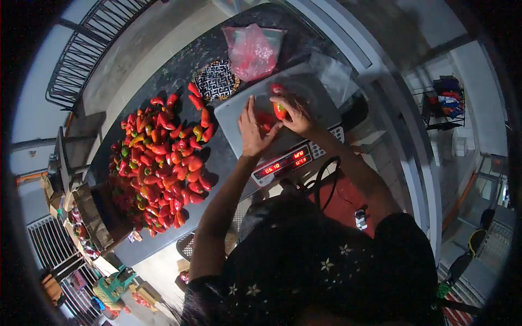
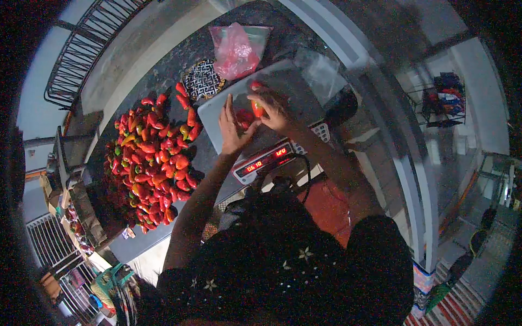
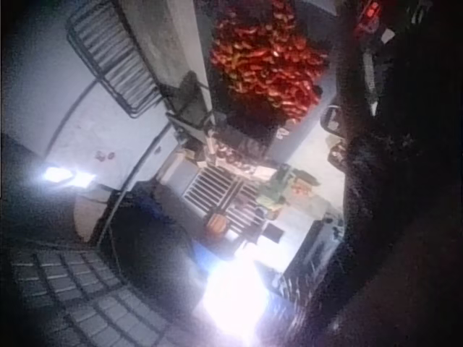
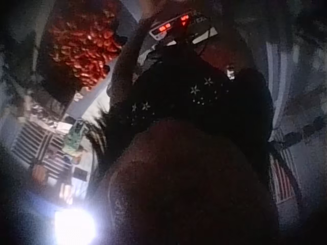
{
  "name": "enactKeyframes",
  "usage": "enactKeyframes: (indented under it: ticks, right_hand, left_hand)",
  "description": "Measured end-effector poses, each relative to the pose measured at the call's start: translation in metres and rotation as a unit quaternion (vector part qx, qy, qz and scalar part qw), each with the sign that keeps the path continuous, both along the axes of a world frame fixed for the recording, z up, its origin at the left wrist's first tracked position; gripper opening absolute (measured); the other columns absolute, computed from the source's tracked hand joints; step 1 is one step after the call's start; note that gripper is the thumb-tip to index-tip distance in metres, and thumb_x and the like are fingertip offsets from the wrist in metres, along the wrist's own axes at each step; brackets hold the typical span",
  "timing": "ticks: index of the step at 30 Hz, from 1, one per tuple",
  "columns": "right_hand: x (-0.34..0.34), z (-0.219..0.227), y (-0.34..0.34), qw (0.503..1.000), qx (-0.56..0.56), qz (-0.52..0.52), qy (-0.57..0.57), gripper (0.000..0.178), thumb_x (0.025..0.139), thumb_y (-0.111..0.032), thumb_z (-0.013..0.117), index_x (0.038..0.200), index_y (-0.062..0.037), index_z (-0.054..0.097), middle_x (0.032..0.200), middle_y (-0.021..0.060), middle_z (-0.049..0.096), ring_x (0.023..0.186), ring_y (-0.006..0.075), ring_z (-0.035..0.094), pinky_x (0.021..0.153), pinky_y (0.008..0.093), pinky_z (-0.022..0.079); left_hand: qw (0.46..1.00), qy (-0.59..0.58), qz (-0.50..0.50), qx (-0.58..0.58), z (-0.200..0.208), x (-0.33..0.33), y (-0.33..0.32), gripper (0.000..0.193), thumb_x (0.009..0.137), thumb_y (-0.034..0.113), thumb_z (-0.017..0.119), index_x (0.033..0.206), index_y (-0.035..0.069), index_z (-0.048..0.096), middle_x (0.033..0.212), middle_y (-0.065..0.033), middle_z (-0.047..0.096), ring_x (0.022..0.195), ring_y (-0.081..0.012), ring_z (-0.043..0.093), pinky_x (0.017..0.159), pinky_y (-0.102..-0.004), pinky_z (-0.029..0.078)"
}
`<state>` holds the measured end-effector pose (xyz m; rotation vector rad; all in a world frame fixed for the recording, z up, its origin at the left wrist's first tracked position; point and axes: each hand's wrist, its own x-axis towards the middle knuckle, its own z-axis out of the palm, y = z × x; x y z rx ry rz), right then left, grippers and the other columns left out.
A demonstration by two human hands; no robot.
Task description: The person repeatedly selects red and green peppers from a large pile on a table, places them on a digital scale, and then transfers them into plastic bags. The person ties the bags and sets them aside, continuing the cycle of weighing and packaging.
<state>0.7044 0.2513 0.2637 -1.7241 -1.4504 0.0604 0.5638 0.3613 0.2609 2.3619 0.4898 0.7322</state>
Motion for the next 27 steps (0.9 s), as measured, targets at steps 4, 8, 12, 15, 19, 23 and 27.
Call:
enactKeyframes:
  ticks: [4,8,12,15,19,23,27]
  right_hand:
    - [-0.003,0.005,0.003,0.978,0.022,0.038,0.206,0.053,0.074,-0.006,0.066,0.123,-0.0086,0.046,0.123,0.0124,0.049,0.116,0.0238,0.046,0.098,0.0349,0.033]
    - [0.004,0.024,0.003,0.939,0.001,0.049,0.341,0.048,0.078,-0.013,0.068,0.12,-0.0071,0.046,0.11,0.007,0.052,0.103,0.0175,0.049,0.091,0.0307,0.038]
    - [0.017,0.018,0.013,0.964,-0.008,0.024,0.263,0.04,0.079,-0.019,0.068,0.112,-0.0051,0.051,0.104,0.007,0.054,0.097,0.0183,0.053,0.085,0.0308,0.041]
    - [0.023,0.006,0.034,0.998,-0.028,-0.045,0.022,0.036,0.079,-0.027,0.066,0.104,-0.0039,0.055,0.096,0.0117,0.053,0.091,0.0282,0.054,0.079,0.0358,0.043]
    - [0.01,0.007,0.052,0.995,-0.07,-0.065,-0.04,0.032,0.079,-0.031,0.063,0.099,-0.0058,0.059,0.093,0.0121,0.053,0.093,0.0306,0.052,0.079,0.0403,0.042]
    - [0.008,0.005,0.065,0.996,-0.049,-0.022,-0.069,0.027,0.079,-0.032,0.062,0.084,-0.0052,0.063,0.088,0.0111,0.052,0.096,0.0284,0.048,0.082,0.0402,0.038]
    - [0.016,0.009,0.069,0.989,-0.099,0.009,-0.106,0.021,0.081,-0.028,0.06,0.081,-0.008,0.066,0.087,0.0068,0.055,0.091,0.0239,0.049,0.084,0.0363,0.037]
  left_hand:
    - [0.999,0.027,-0.003,-0.035,-0.013,-0.018,0.007,0.095,0.067,0.043,0.071,0.137,-0.001,0.024,0.135,-0.0206,0.034,0.121,-0.0351,0.036,0.1,-0.0444,0.026]
    - [0.998,0.039,-0.041,0.007,-0.024,-0.024,0.014,0.084,0.071,0.032,0.067,0.136,-0.001,0.026,0.136,-0.0195,0.035,0.125,-0.035,0.032,0.103,-0.0459,0.023]
    - [0.997,0.022,-0.066,-0.019,-0.022,-0.022,0.01,0.075,0.072,0.022,0.062,0.136,0.0,0.028,0.137,-0.0183,0.035,0.126,-0.0359,0.032,0.105,-0.0469,0.021]
    - [0.997,0.015,-0.075,-0.016,-0.019,-0.016,0.012,0.073,0.073,0.019,0.061,0.135,0.002,0.029,0.137,-0.0175,0.034,0.126,-0.0364,0.031,0.105,-0.0471,0.021]
    - [0.996,0.022,-0.063,-0.066,-0.016,-0.016,0.0,0.067,0.075,0.013,0.056,0.137,0.006,0.029,0.141,-0.0159,0.029,0.127,-0.0362,0.03,0.105,-0.0477,0.022]
    - [0.976,0.119,-0.09,0.157,-0.017,-0.019,-0.003,0.064,0.078,0.014,0.055,0.137,0.009,0.031,0.142,-0.0162,0.026,0.129,-0.0371,0.025,0.106,-0.0517,0.017]
    - [0.968,0.14,-0.118,0.171,-0.003,-0.017,-0.009,0.067,0.077,0.017,0.056,0.138,0.009,0.029,0.142,-0.0151,0.025,0.132,-0.0341,0.023,0.107,-0.0513,0.017]
